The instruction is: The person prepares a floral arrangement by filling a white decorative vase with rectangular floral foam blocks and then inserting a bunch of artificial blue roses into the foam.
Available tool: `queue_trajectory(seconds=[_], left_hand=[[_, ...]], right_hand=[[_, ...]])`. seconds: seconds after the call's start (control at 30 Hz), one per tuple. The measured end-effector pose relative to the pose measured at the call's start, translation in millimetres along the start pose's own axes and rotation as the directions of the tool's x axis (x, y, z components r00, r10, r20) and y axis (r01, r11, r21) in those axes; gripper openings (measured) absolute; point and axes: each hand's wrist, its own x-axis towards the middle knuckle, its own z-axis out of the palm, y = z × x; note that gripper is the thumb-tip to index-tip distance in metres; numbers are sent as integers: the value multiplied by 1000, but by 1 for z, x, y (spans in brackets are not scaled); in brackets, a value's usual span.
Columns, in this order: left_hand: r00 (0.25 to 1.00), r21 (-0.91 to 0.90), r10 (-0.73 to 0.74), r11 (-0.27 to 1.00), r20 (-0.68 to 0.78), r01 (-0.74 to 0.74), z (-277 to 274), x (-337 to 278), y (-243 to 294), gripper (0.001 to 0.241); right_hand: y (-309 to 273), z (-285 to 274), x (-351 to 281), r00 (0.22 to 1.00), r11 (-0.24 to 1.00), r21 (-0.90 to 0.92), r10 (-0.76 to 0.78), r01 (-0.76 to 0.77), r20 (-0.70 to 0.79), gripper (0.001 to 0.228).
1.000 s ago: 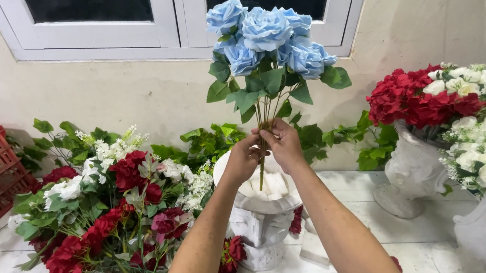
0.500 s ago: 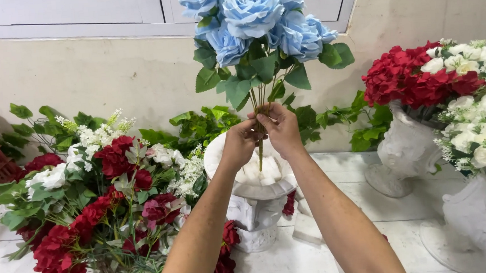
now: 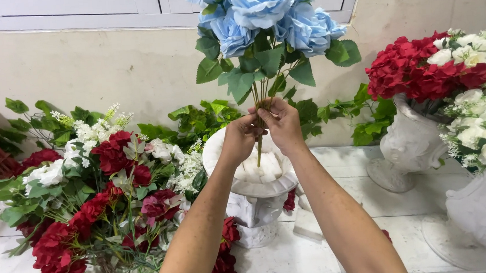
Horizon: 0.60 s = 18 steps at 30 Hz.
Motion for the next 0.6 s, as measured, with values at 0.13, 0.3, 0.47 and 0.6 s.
queue_trajectory(seconds=[0.13,0.3,0.47,0.6], left_hand=[[1000,18,5,1000,-3,-5,-1,2,-7,37],[1000,7,25,1000,-2,-25,-5,1,-16,33],[1000,77,-14,997,-22,16,-8,2,-39,27],[1000,133,-11,991,-17,13,-11,-2,-51,24]], right_hand=[[2,1,-1,1000,1000,1,16,-16,-3,9],[-1,3,-4,1000,999,-40,18,-17,7,8],[12,-1,-11,997,991,-124,51,-43,64,12],[18,-2,-22,989,988,-87,131,-124,73,14]])
